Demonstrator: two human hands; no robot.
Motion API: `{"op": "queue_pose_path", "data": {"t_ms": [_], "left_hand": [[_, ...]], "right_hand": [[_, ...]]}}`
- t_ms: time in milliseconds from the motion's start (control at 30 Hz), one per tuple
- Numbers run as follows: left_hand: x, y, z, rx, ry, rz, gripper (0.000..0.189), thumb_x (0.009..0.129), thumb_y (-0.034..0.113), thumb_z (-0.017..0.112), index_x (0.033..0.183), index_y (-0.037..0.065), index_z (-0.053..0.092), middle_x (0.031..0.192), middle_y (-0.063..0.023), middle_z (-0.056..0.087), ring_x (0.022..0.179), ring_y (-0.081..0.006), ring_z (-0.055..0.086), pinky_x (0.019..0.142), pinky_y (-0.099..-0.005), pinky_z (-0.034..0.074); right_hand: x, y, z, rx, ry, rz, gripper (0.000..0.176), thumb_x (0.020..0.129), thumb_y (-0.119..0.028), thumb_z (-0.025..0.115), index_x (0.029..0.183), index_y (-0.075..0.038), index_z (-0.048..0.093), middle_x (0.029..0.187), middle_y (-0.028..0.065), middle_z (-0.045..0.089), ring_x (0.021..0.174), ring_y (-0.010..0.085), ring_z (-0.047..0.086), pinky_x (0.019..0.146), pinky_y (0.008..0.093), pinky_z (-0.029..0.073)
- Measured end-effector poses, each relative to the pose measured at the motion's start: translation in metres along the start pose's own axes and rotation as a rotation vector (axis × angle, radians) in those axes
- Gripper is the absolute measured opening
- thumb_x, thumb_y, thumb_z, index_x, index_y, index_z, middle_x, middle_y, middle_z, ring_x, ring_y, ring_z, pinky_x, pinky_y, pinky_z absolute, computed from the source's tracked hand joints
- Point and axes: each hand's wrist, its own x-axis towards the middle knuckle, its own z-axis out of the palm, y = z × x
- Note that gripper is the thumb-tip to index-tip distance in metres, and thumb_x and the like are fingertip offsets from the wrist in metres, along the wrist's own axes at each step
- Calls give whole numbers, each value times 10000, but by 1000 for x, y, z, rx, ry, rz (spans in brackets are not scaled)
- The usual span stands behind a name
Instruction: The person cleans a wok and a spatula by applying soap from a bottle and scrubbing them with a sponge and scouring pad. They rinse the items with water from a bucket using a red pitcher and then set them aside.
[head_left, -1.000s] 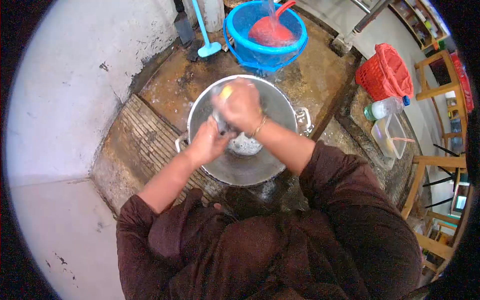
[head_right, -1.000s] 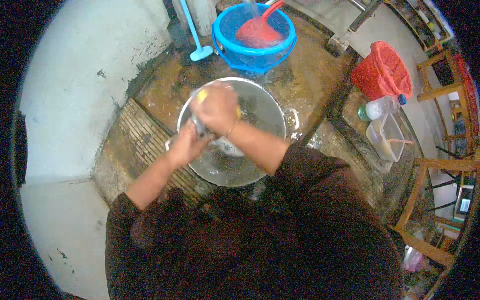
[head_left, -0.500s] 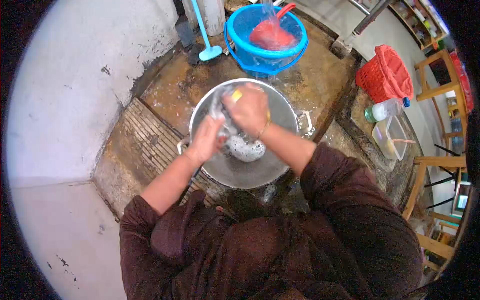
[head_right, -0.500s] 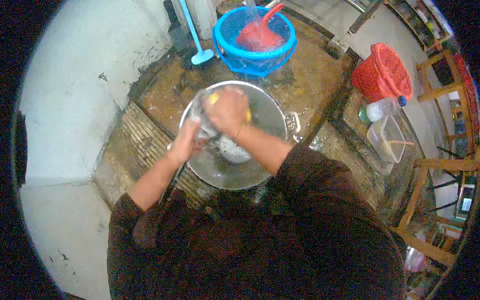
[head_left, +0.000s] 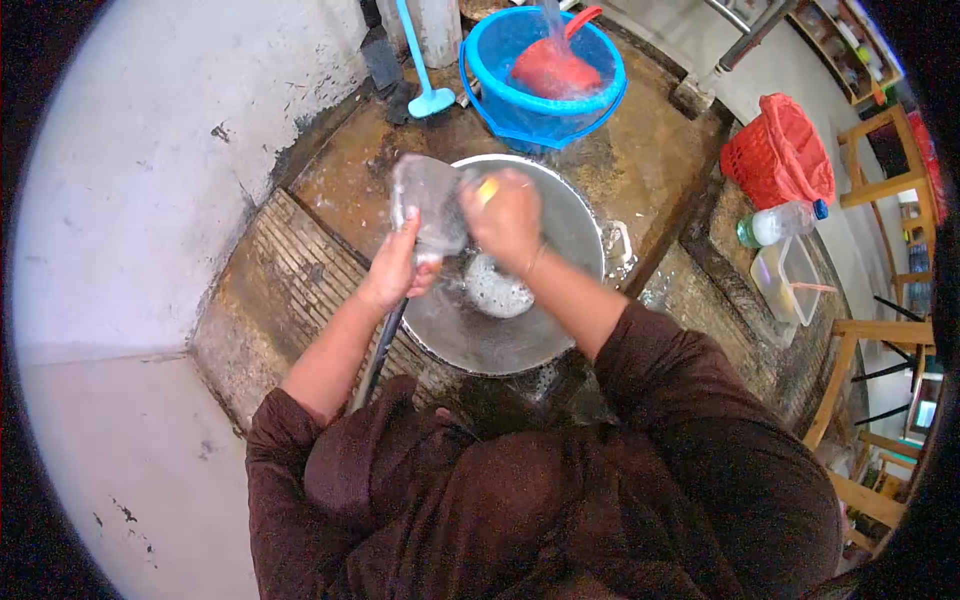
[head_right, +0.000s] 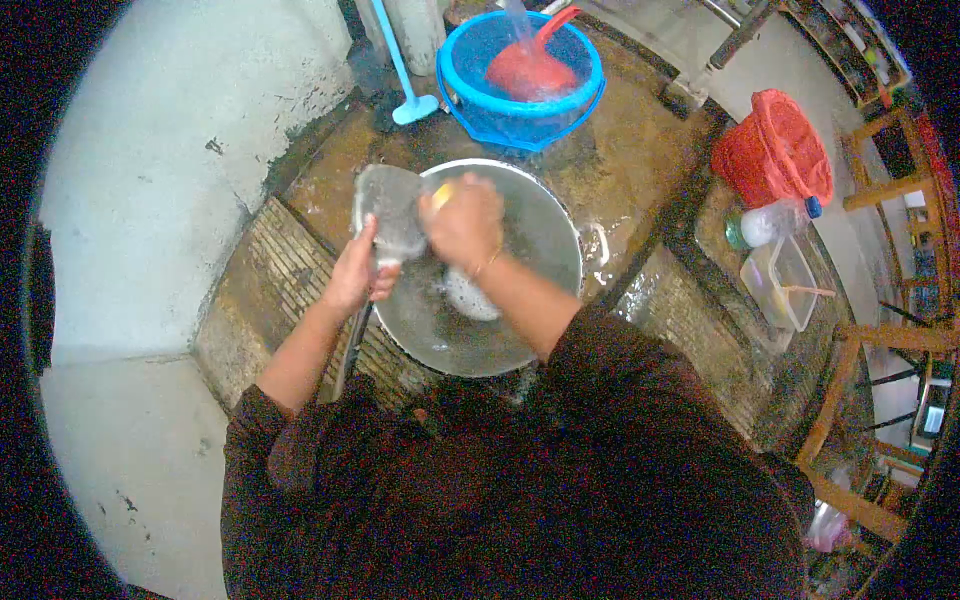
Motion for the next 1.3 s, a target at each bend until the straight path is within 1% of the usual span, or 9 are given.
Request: {"op": "queue_pose_path", "data": {"t_ms": [100,267,367,500,600,833,1033,1133,1300], "left_hand": [[-2,-8,-1,115,-15,-31,301,907,377,496,924,79,450,605,-29,455,415,-102,359,379,-242,301],[38,-54,-34,931,-6,797,288,861,219,591,1059,26,508,813,-50,598,604,-113,527,545,-286,436],[12,-32,-30,771,-35,195,165,876,163,574,1007,71,539,807,36,562,597,-42,465,485,-219,360],[-2,-10,-6,521,-62,464,247,857,154,598,1078,81,515,804,47,568,592,-36,466,495,-211,372],[-2,-2,-9,461,-39,529,347,820,135,640,1134,81,503,818,49,586,589,-36,472,502,-216,386],[-8,40,-15,394,-66,335,470,720,53,732,1137,82,517,795,19,598,511,-24,446,413,-190,321],[-8,26,-1,1145,389,862,563,905,121,485,1393,113,203,955,-245,579,925,-446,561,870,-437,428],[9,19,-20,1145,381,837,396,938,204,443,1319,144,357,797,-160,584,692,-318,595,665,-389,489],[22,17,-50,57,77,-47,237,952,335,402,1098,194,524,578,2,418,445,-80,342,412,-223,324]], "right_hand": [[21,-17,-25,-2,43,-77,304,778,-317,620,647,-44,596,722,176,570,720,353,558,656,459,424],[6,-68,-31,-99,129,-441,325,763,-383,627,855,-74,585,847,163,564,788,349,542,687,431,429],[33,-37,-18,221,-135,-63,271,847,-334,569,1005,-116,606,1053,142,569,956,330,553,795,424,449],[18,-62,-31,165,-41,-467,274,840,-285,610,1049,-110,636,1022,119,628,962,274,594,842,362,465],[43,-15,-15,704,-526,228,350,800,-363,651,1011,-84,648,898,107,652,838,228,618,781,368,488],[42,27,-23,635,-703,482,435,697,-320,751,971,-1,641,923,65,639,850,153,565,760,300,438],[58,26,-49,610,-529,502,421,741,-409,692,807,5,656,761,131,641,679,197,573,615,345,440],[56,3,-44,640,-81,474,351,810,-367,640,748,-22,629,664,167,606,628,250,581,584,375,431],[18,-50,-29,258,126,-11,373,764,-254,659,1042,-35,540,1165,250,469,1039,366,459,849,474,384]]}}
